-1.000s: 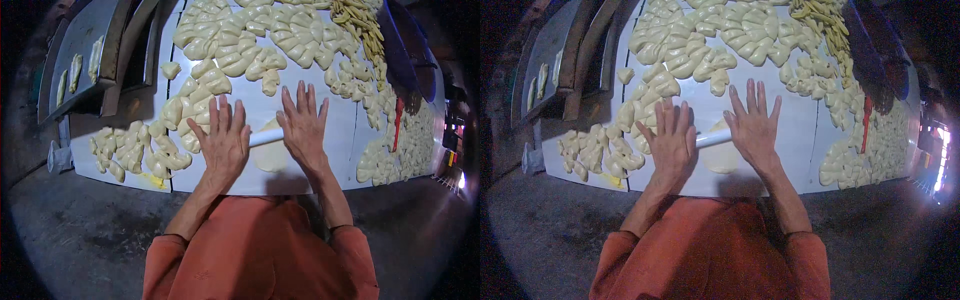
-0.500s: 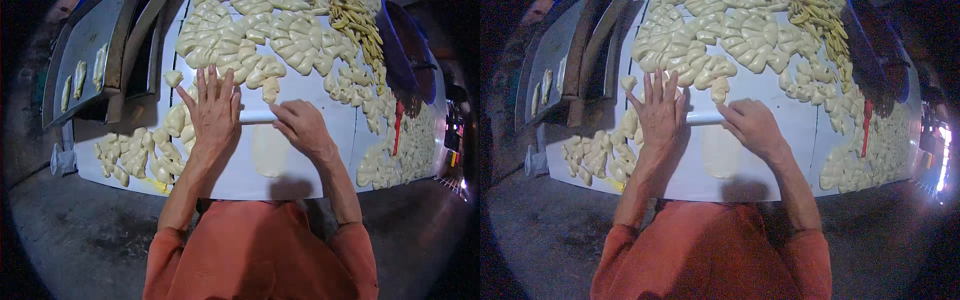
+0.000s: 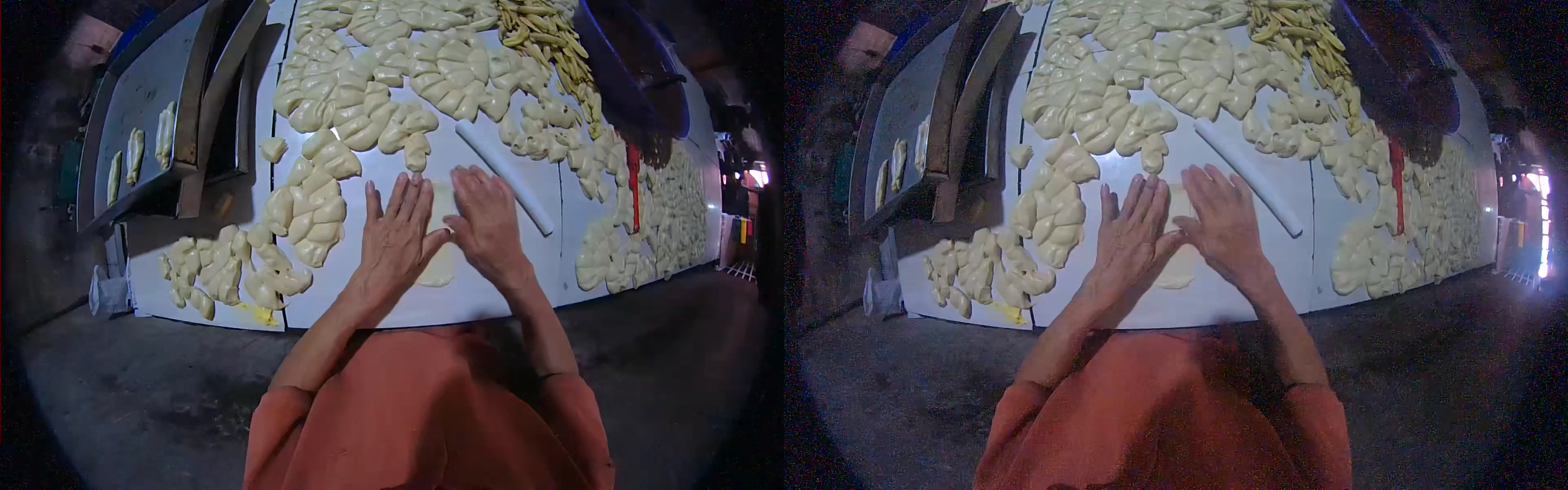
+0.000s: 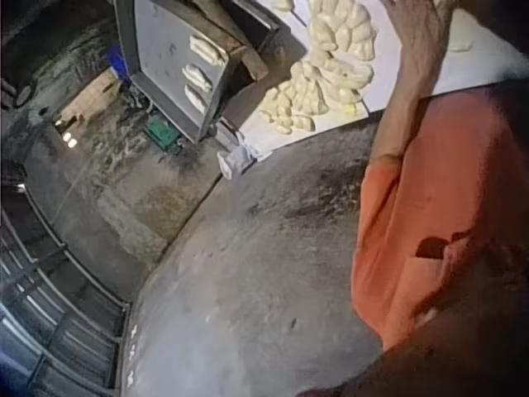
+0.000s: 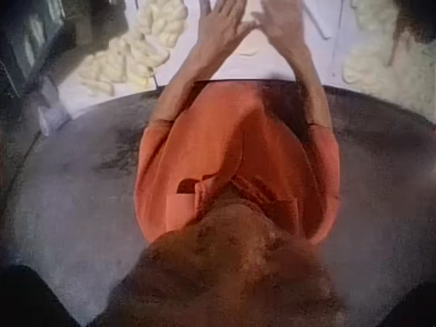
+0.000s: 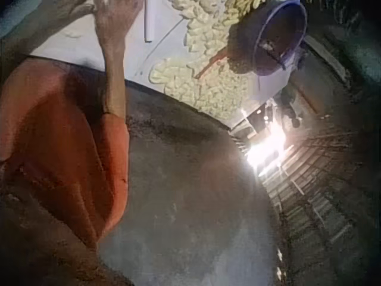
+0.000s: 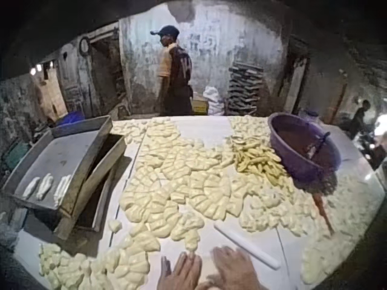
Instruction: The person prepares bread rolls by rolling out small pieces of dough with a rolling pin, applying a dark filling using a spatula, and then rolling the dough into cylinders. The finished rolls are placed onto a metal baking tray.
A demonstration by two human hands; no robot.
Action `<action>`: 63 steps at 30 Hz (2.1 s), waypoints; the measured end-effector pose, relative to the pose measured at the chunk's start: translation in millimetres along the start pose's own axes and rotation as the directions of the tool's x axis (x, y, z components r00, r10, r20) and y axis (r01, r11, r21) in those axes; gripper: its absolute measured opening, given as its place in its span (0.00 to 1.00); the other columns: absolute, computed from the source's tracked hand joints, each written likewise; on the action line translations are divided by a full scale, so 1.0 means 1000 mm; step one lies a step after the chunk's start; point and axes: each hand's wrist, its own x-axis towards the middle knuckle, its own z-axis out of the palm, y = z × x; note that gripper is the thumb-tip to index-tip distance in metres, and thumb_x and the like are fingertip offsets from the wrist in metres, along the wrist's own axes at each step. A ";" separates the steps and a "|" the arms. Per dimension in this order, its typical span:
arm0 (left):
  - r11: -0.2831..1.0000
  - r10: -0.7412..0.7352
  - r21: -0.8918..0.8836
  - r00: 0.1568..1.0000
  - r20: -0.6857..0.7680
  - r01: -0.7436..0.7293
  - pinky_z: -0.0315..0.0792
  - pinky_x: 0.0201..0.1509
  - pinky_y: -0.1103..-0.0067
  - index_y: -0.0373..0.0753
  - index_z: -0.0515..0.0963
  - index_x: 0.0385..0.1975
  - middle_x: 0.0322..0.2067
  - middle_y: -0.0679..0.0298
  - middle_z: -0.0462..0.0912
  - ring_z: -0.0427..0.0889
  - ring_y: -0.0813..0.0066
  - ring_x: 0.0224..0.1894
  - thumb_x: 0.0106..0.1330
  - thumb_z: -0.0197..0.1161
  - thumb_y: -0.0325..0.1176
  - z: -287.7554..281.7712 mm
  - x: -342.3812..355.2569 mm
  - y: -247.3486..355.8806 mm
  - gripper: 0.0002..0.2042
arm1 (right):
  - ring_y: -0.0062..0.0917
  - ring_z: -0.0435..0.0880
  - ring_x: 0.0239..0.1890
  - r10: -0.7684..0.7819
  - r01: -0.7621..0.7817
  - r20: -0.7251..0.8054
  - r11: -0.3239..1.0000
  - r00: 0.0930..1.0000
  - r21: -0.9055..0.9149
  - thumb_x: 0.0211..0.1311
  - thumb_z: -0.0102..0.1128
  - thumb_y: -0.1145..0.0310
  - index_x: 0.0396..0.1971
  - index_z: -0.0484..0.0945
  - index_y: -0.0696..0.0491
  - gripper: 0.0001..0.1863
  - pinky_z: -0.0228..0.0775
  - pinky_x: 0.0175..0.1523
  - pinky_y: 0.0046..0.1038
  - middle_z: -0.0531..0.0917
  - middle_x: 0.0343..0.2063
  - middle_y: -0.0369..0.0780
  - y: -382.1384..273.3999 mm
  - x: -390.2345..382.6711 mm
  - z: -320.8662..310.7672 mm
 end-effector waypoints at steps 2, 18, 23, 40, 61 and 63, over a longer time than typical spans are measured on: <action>0.996 -0.031 0.088 0.998 0.056 0.026 0.38 0.75 0.37 0.34 0.58 0.75 0.74 0.52 0.62 0.57 0.53 0.77 0.70 0.58 0.55 0.003 0.002 0.001 0.40 | 0.40 0.59 0.76 -0.029 0.034 0.103 0.998 0.994 -0.050 0.71 0.48 0.40 0.71 0.65 0.57 0.41 0.40 0.78 0.56 0.67 0.71 0.47 -0.001 -0.001 0.030; 0.991 -0.078 -0.102 0.997 0.028 0.080 0.43 0.75 0.40 0.36 0.62 0.72 0.70 0.47 0.66 0.61 0.52 0.74 0.69 0.61 0.51 -0.031 -0.025 -0.014 0.36 | 0.41 0.80 0.58 0.141 -0.108 -0.105 0.957 0.985 0.270 0.65 0.64 0.63 0.51 0.81 0.54 0.17 0.56 0.70 0.53 0.85 0.50 0.44 -0.020 0.022 0.020; 0.933 -0.293 -0.318 0.871 -0.395 0.170 0.72 0.55 0.60 0.37 0.81 0.51 0.42 0.53 0.86 0.84 0.51 0.44 0.66 0.67 0.38 -0.071 -0.039 -0.054 0.17 | 0.43 0.84 0.44 0.149 -0.107 -0.051 0.874 0.988 0.473 0.64 0.64 0.65 0.45 0.83 0.57 0.14 0.72 0.50 0.42 0.86 0.44 0.47 -0.057 0.088 0.029; 0.789 -0.536 -0.476 0.814 -0.224 0.388 0.76 0.50 0.69 0.37 0.84 0.51 0.41 0.57 0.89 0.86 0.63 0.41 0.67 0.69 0.34 -0.107 -0.095 -0.119 0.15 | 0.42 0.85 0.38 0.146 -0.159 0.076 0.719 0.986 0.676 0.62 0.57 0.67 0.44 0.77 0.58 0.14 0.76 0.43 0.42 0.85 0.33 0.51 -0.127 0.192 0.075; 0.988 0.085 -0.139 0.991 0.106 -0.069 0.59 0.71 0.53 0.36 0.68 0.68 0.68 0.55 0.72 0.68 0.60 0.70 0.66 0.65 0.49 0.011 -0.012 0.124 0.34 | 0.41 0.66 0.73 -0.081 0.058 0.144 0.986 0.986 0.156 0.71 0.51 0.40 0.68 0.68 0.57 0.39 0.52 0.75 0.48 0.71 0.68 0.48 0.045 -0.093 -0.037; 0.999 0.027 0.034 0.979 0.203 -0.034 0.47 0.75 0.42 0.33 0.61 0.73 0.73 0.53 0.64 0.58 0.56 0.76 0.66 0.62 0.55 0.037 -0.010 0.134 0.41 | 0.38 0.56 0.78 -0.027 -0.021 0.210 0.975 0.977 0.222 0.70 0.42 0.32 0.71 0.63 0.58 0.47 0.38 0.79 0.56 0.63 0.73 0.48 0.062 -0.112 -0.018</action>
